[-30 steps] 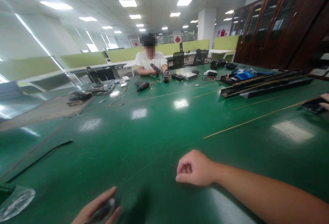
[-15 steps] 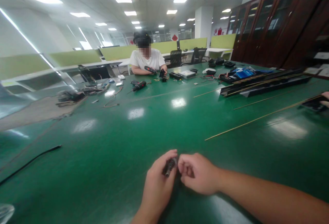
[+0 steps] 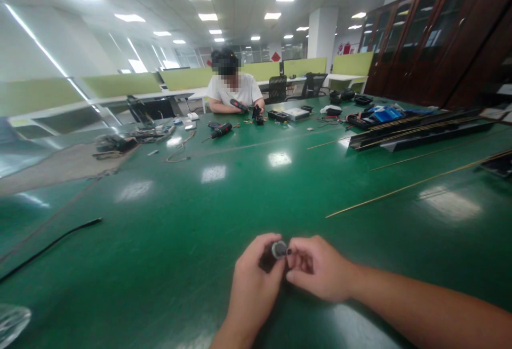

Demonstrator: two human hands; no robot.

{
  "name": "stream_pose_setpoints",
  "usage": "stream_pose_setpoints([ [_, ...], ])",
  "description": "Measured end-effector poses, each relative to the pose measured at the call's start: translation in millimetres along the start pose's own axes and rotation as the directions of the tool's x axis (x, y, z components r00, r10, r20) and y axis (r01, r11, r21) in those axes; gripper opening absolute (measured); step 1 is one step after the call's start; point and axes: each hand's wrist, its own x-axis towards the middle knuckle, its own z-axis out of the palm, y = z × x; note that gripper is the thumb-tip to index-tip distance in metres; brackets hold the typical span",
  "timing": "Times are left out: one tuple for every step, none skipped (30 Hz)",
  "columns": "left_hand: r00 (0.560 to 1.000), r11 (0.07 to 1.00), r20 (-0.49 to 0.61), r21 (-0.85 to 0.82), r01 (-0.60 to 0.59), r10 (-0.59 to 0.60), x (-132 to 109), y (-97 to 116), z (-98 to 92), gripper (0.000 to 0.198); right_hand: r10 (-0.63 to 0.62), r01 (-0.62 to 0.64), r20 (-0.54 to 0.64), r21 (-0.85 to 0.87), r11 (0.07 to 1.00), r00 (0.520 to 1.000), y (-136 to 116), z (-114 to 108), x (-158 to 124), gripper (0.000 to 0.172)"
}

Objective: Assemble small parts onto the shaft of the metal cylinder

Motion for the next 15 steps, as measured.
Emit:
stream_pose_setpoints([
  [1.0, 1.0, 0.009, -0.008, -0.017, 0.017, 0.7, 2.0, -0.6, 0.023, 0.004, -0.003, -0.036, 0.03, 1.0, 0.999, -0.6, 0.3, 0.0, 0.012],
  [0.999, 0.999, 0.023, -0.019, -0.035, 0.035, 1.4, 3.8, -1.2, 0.023, 0.008, -0.004, -0.077, 0.063, 0.998, 0.997, -1.2, 0.6, 0.0, 0.012],
  [0.998, 0.998, 0.04, -0.03, -0.051, 0.052, 2.0, 5.2, -1.7, 0.023, 0.013, -0.002, -0.114, 0.092, 0.996, 0.993, -1.7, 0.9, 0.1, 0.012],
  [0.996, 0.997, 0.058, -0.04, -0.061, 0.064, 2.6, 6.2, -2.2, 0.023, 0.014, 0.002, -0.142, 0.116, 0.993, 0.99, -2.1, 1.0, 0.2, 0.014],
  [0.995, 0.997, 0.074, -0.047, -0.064, 0.068, 3.0, 6.6, -2.6, 0.025, 0.012, 0.009, -0.157, 0.134, 0.991, 0.988, -2.5, 1.0, 0.4, 0.017],
  [0.994, 0.997, 0.09, -0.052, -0.06, 0.064, 3.3, 6.7, -3.0, 0.026, 0.007, 0.017, -0.162, 0.146, 0.989, 0.987, -2.8, 0.8, 0.5, 0.02],
  [0.993, 0.997, 0.104, -0.056, -0.052, 0.058, 3.6, 6.5, -3.3, 0.027, 0.003, 0.023, -0.161, 0.158, 0.987, 0.987, -3.1, 0.4, 0.6, 0.022],
  [0.992, 0.997, 0.118, -0.059, -0.041, 0.048, 3.7, 6.3, -3.5, 0.028, -0.001, 0.028, -0.16, 0.17, 0.985, 0.987, -3.2, -0.3, 0.7, 0.023],
  [0.99, 0.998, 0.132, -0.062, -0.031, 0.039, 3.8, 6.2, -3.8, 0.028, -0.004, 0.034, -0.16, 0.184, 0.982, 0.987, -3.1, -1.2, 0.9, 0.023],
  [0.989, 0.998, 0.143, -0.067, -0.023, 0.032, 3.9, 6.3, -4.1, 0.028, -0.007, 0.039, -0.16, 0.2, 0.979, 0.987, -2.9, -2.2, 1.0, 0.021],
  [0.988, 0.997, 0.151, -0.072, -0.019, 0.03, 3.9, 6.7, -4.5, 0.028, -0.006, 0.041, -0.157, 0.221, 0.974, 0.988, -2.6, -3.3, 1.2, 0.02],
  [0.987, 0.997, 0.159, -0.077, -0.017, 0.029, 3.8, 7.2, -5.0, 0.028, -0.003, 0.042, -0.154, 0.246, 0.968, 0.988, -2.1, -4.3, 1.3, 0.019],
  [0.986, 0.997, 0.166, -0.08, -0.017, 0.03, 3.6, 7.9, -5.7, 0.028, 0.001, 0.04, -0.149, 0.271, 0.962, 0.989, -1.6, -5.2, 1.5, 0.018],
  [0.984, 0.997, 0.177, -0.081, -0.018, 0.033, 3.4, 8.7, -6.5, 0.029, 0.007, 0.036, -0.146, 0.288, 0.957, 0.989, -1.1, -6.0, 1.7, 0.019],
  [0.981, 0.997, 0.191, -0.077, -0.023, 0.037, 3.0, 9.3, -7.4, 0.03, 0.017, 0.026, -0.146, 0.287, 0.958, 0.989, -0.8, -6.7, 1.9, 0.019],
])
